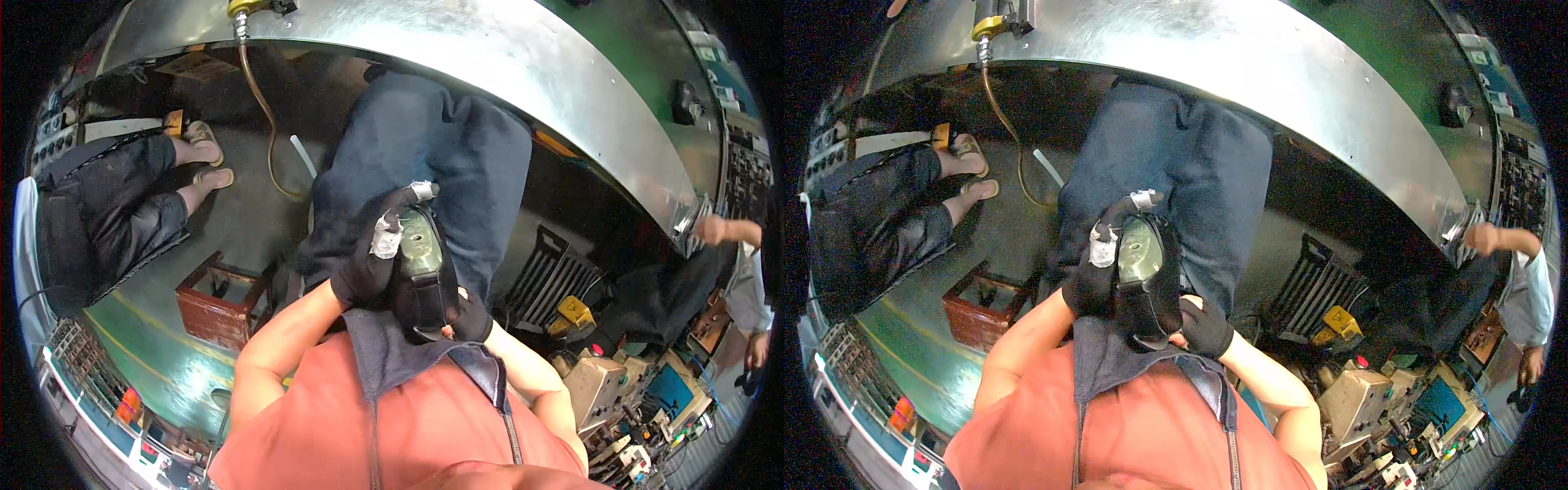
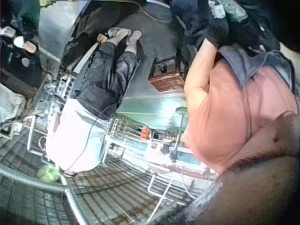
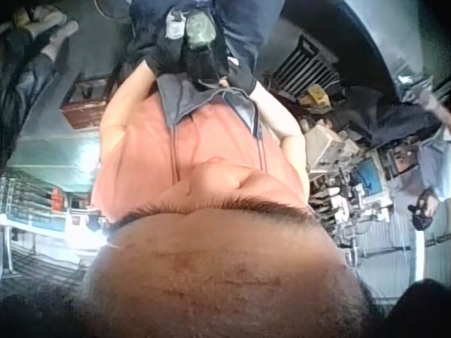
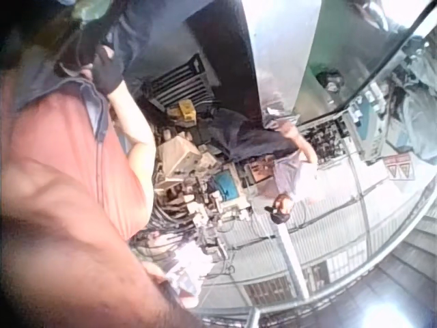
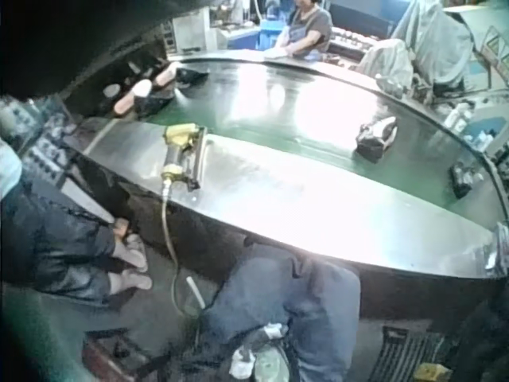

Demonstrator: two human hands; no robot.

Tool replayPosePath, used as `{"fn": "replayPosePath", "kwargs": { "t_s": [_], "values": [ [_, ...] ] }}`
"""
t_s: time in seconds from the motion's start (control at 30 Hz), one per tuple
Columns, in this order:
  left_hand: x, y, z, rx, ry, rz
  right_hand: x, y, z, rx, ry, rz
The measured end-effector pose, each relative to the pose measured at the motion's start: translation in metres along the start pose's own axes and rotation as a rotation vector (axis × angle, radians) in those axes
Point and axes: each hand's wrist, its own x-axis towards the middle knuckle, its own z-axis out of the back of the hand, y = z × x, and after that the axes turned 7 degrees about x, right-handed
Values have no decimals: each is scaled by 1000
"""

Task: The person uses pliers to scrape and clean the sole of a black high-heeled shoe held on their lap. They repeatedly pick up shoes from a nearby conveyor belt, perform the scraping action on the sole, and place the shoes back on the belt. The task is performed one shoe at a time in a repetitive manner.

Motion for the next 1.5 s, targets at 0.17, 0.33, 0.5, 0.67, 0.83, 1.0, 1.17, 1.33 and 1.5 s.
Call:
{"fn": "replayPosePath", "kwargs": {
  "t_s": [0.17,0.33,0.5,0.67,0.83,1.0,1.17,1.33,1.5],
  "values": [
    [5,37,8,-202,19,143,-11,-20,-17,80,21,-42],
    [35,76,13,-797,188,145,17,-5,6,18,38,-131],
    [73,-31,17,-191,105,329,75,85,68,294,-269,-489],
    [57,-26,-20,1081,-241,-176,95,30,81,846,-525,-974],
    [50,-9,6,375,-78,175,80,2,79,767,-539,-876],
    [18,27,-19,753,-89,-36,76,-2,138,312,-76,-713],
    [17,41,-30,746,-171,-65,93,21,138,-455,130,-597],
    [27,33,-14,413,-83,37,81,-32,123,-536,38,-395],
    [68,-10,-23,98,-126,727,82,-29,137,18,91,-668]
  ]
}}
